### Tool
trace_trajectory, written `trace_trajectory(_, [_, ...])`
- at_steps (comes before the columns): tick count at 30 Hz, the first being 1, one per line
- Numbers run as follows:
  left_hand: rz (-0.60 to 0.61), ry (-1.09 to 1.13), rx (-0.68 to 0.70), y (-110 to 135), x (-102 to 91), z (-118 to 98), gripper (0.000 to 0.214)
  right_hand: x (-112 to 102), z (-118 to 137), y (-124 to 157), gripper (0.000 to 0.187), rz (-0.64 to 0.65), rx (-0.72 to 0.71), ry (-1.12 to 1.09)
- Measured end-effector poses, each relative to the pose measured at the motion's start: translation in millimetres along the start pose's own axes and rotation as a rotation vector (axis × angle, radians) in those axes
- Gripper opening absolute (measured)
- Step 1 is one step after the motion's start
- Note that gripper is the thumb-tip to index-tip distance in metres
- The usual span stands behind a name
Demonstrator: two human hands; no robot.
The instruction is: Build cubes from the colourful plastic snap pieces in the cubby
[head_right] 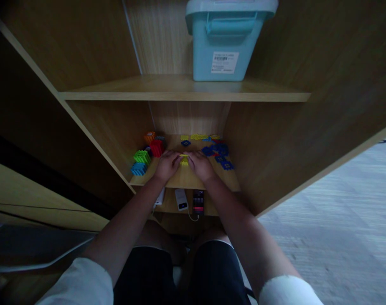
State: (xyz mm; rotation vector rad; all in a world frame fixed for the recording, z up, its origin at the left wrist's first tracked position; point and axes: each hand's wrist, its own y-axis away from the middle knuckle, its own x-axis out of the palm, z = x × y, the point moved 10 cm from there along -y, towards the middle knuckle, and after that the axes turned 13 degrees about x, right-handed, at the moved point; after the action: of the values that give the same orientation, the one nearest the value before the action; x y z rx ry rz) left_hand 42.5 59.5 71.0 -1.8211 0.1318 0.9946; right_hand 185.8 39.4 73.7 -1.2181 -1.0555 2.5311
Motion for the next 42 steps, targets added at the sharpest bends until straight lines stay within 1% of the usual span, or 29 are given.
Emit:
trace_trajectory(5, [-0.003,-0.031,0.048,-1,-6.2,-14,0.014,3,-9,-1,0.017,-0.003,0.025,-0.036])
trace_trajectory(11, [0.006,0.015,0.034,-2,-8.9,-18,0.007,6,-15,-1,0.016,0.046,0.081,-0.172])
trace_trajectory(15, [0.013,0.008,0.009,-1,-6.9,-14,0.006,6,-14,-2,0.014,0.065,0.103,-0.156])
trace_trajectory(18, [0.016,-0.007,0.004,0,-4.9,-12,0.006,2,-7,-3,0.012,0.039,0.069,-0.12])
trace_trajectory(21, [-0.008,-0.006,0.011,0,-5.7,-10,0.008,-3,-3,-3,0.009,0.018,0.062,-0.106])
trace_trajectory(26, [-0.038,-0.008,-0.024,0,-10.3,-4,0.009,-5,-1,-2,0.017,0.031,0.055,-0.161])
trace_trajectory(29, [-0.046,-0.007,-0.038,0,-11.8,-2,0.01,-4,-5,-3,0.019,0.046,0.073,-0.192])
trace_trajectory(34, [-0.06,-0.007,-0.036,1,-11.7,1,0.011,0,-17,-3,0.02,0.061,0.141,-0.268])
trace_trajectory(37, [-0.051,-0.002,-0.037,1,-10.8,1,0.011,2,-21,-3,0.02,0.066,0.168,-0.303])
trace_trajectory(40, [-0.032,0.004,-0.052,1,-8.9,2,0.011,2,-24,-5,0.02,0.059,0.188,-0.285])
trace_trajectory(42, [-0.033,0.012,-0.058,1,-7.7,3,0.014,0,-24,-6,0.019,0.047,0.189,-0.257])
